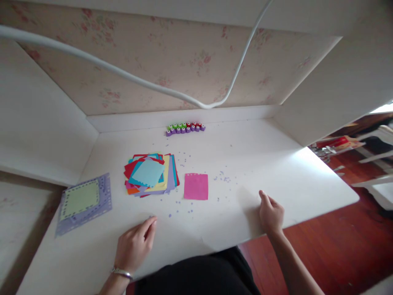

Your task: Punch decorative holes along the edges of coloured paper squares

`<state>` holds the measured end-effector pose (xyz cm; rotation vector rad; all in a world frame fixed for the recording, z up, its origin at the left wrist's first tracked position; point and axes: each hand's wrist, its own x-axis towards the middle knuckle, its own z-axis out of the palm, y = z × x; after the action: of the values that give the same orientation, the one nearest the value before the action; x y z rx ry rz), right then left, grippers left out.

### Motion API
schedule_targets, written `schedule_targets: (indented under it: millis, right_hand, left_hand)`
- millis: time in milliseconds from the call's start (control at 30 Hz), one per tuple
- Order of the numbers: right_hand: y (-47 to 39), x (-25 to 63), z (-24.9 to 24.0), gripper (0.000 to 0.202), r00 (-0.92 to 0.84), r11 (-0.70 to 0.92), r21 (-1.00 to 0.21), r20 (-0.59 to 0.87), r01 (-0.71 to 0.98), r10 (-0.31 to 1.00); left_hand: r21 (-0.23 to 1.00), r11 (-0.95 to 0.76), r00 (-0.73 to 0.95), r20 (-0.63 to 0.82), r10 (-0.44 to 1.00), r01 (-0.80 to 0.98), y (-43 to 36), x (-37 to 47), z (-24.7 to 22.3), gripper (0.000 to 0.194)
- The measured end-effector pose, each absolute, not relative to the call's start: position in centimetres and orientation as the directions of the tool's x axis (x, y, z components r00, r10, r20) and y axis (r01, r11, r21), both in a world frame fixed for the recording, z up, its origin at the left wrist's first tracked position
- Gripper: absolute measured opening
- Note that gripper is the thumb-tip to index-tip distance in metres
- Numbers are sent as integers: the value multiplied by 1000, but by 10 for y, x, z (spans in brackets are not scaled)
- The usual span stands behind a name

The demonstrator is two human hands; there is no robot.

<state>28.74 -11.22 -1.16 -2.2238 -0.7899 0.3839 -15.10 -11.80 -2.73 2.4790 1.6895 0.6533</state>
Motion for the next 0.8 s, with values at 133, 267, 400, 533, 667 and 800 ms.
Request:
schedule_targets:
  millis: [133, 267, 400, 533, 667, 800]
  right_hand:
    - [-113, 284, -12, 49, 624, -509, -599, -19, 618, 781]
    - [-117, 278, -22, 54, 407, -328, -434, 100, 839, 908]
    - [-119, 271, -32, 52, -30, 112, -285, 278, 952, 960]
    - [-119, 266, -29, 48, -210, 271, -174, 305, 947, 929]
    - [-119, 264, -25, 46, -226, 263, -120, 257, 957, 940]
    - [-120, 264, -26, 45, -230, 245, -45, 213, 968, 949]
  left_hand:
    - [235, -383, 282, 371, 885, 893, -127, -150, -29, 22]
    - [151, -313, 231, 401, 886, 938, -132, -147, -31, 22]
    - [165, -158, 86, 376, 923, 974, -130, -145, -28, 26]
    - [186, -84, 22, 315, 949, 979, -127, -142, -24, 32]
    - [73, -137, 105, 338, 935, 988, -129, -140, -24, 38]
    - [20, -163, 144, 363, 920, 986, -132, -138, -23, 40]
